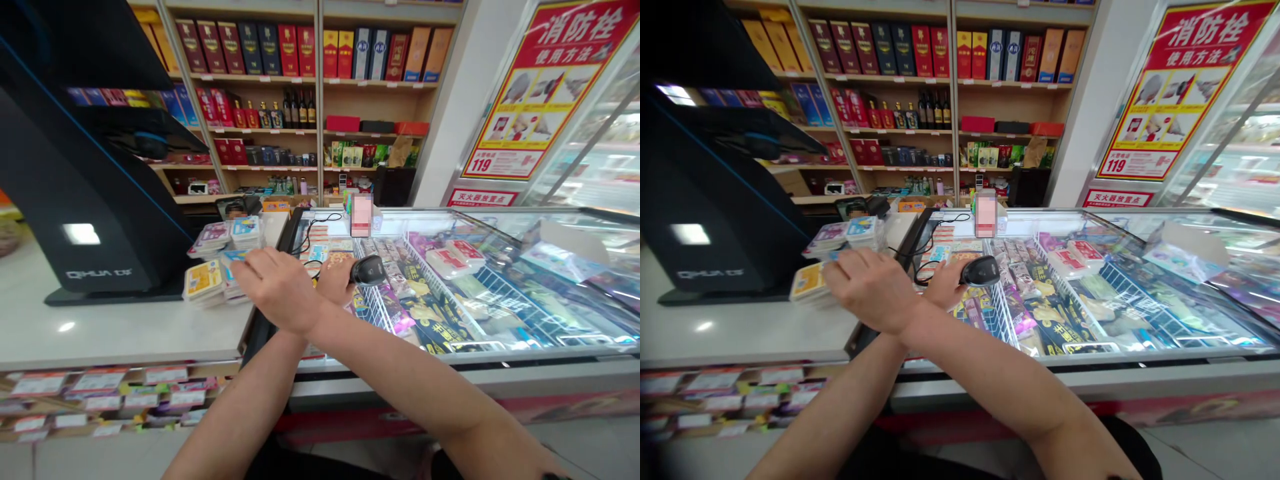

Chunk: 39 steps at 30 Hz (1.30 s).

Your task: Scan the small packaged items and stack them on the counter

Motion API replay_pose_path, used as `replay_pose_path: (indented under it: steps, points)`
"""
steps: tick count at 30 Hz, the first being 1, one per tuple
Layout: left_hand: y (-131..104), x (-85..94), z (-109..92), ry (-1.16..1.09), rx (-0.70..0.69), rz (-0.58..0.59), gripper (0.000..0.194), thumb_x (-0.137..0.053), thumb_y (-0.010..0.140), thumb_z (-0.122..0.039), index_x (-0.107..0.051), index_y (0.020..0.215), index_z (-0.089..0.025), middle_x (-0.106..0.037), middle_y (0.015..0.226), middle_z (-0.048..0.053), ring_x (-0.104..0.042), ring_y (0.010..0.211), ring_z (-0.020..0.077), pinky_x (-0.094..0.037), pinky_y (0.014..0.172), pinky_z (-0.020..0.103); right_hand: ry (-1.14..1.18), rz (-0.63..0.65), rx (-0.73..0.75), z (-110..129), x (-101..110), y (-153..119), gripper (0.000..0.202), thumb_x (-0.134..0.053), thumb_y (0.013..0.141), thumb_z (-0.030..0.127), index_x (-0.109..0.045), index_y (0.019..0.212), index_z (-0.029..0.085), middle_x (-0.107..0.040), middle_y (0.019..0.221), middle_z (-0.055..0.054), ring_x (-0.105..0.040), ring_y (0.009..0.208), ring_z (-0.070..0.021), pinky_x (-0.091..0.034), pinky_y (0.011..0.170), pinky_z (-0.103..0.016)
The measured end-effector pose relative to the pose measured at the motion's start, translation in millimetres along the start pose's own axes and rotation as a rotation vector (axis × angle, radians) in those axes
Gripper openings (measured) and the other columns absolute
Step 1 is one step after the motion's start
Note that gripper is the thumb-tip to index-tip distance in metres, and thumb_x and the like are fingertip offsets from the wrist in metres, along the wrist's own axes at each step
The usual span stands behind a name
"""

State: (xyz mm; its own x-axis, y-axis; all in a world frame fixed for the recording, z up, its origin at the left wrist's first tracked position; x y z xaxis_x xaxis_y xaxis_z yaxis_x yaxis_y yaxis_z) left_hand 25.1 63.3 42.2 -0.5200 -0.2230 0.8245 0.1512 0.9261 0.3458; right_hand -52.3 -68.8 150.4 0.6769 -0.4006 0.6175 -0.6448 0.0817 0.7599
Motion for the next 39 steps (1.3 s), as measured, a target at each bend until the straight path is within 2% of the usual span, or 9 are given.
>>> replay_pose_path:
  steps: [2,6,12,18,25,32,35,39]
  points:
    - [2,2.6,-1,-0.023,-0.045,0.006,0.058,-0.058,0.083,-0.009,-0.053,0.139,-0.025,-0.068,0.139,0.007,-0.059,0.134,0.0268,-0.024,0.126,0.057,-0.007,0.049,0.092,19,-9,14,0.021,-0.043,0.106,0.017,-0.064,0.107,0.018,-0.065,0.1,-0.008,-0.06,0.098,-0.0198,-0.05,0.079,-0.032]
    - [1,4.2,-3,-0.033,-0.085,-0.017,0.056,-0.056,0.085,-0.009,-0.054,0.139,-0.024,-0.069,0.137,0.008,-0.061,0.131,0.0285,-0.026,0.123,0.058,-0.009,0.114,0.179,45,-25,36,0.027,-0.039,0.106,0.014,-0.066,0.107,0.018,-0.066,0.108,-0.01,-0.061,0.103,-0.0207,-0.05,0.08,-0.031]
    - [0,2.8,-3,-0.039,-0.066,-0.016,0.056,-0.056,0.085,-0.009,-0.053,0.139,-0.023,-0.068,0.14,0.009,-0.059,0.134,0.0293,-0.026,0.123,0.059,-0.001,0.191,0.217,66,-53,49,0.029,-0.04,0.104,0.01,-0.068,0.104,0.017,-0.069,0.11,-0.01,-0.063,0.103,-0.0214,-0.049,0.083,-0.033]
    - [0,4.9,-4,-0.051,-0.073,-0.02,0.058,-0.056,0.085,-0.008,-0.053,0.14,-0.024,-0.068,0.14,0.009,-0.06,0.133,0.028,-0.024,0.124,0.058,0.019,0.236,0.177,66,-71,52,0.025,-0.044,0.105,0.013,-0.069,0.104,0.017,-0.069,0.11,-0.01,-0.065,0.102,-0.0214,-0.049,0.084,-0.032]
    - [0,4.4,-5,-0.054,-0.076,-0.021,0.057,-0.056,0.083,-0.006,-0.054,0.138,-0.024,-0.069,0.137,0.008,-0.06,0.133,0.0288,-0.024,0.123,0.061,0.037,0.285,0.156,61,-77,50,0.023,-0.048,0.103,0.011,-0.071,0.104,0.016,-0.07,0.113,-0.012,-0.065,0.105,-0.023,-0.049,0.084,-0.034]
    - [0,6.0,-7,-0.053,-0.091,-0.024,0.054,-0.055,0.084,-0.006,-0.056,0.135,-0.024,-0.068,0.139,0.008,-0.061,0.133,0.0275,-0.027,0.123,0.057,0.047,0.284,0.138,61,-87,53,0.023,-0.05,0.102,0.011,-0.072,0.106,0.016,-0.07,0.114,-0.013,-0.066,0.107,-0.0238,-0.048,0.082,-0.035]
    - [0,4.6,-5,-0.041,-0.079,-0.018,0.054,-0.055,0.086,-0.007,-0.055,0.137,-0.023,-0.067,0.141,0.009,-0.059,0.135,0.0281,-0.026,0.123,0.059,0.056,0.288,0.114,58,-86,55,0.022,-0.051,0.101,0.012,-0.072,0.105,0.016,-0.071,0.115,-0.013,-0.066,0.107,-0.0227,-0.049,0.083,-0.034]
    - [1,2.2,-2,-0.017,-0.059,-0.001,0.054,-0.056,0.086,-0.009,-0.054,0.138,-0.022,-0.066,0.143,0.01,-0.058,0.136,0.0278,-0.025,0.124,0.057,0.061,0.258,0.085,53,-73,54,0.021,-0.051,0.102,0.013,-0.072,0.104,0.016,-0.071,0.114,-0.012,-0.066,0.107,-0.0235,-0.048,0.084,-0.035]
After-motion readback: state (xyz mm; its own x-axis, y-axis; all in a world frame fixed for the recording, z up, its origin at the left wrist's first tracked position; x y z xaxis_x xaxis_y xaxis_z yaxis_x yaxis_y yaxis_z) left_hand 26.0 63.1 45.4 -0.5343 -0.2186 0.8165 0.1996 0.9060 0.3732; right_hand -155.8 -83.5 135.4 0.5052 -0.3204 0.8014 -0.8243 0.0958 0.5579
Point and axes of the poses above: each hand's wrist, its own y-axis towards the middle knuckle, its own x-axis out of the back of the hand, z = x × y, the point moved 10 cm from there along y, towards the middle knuckle
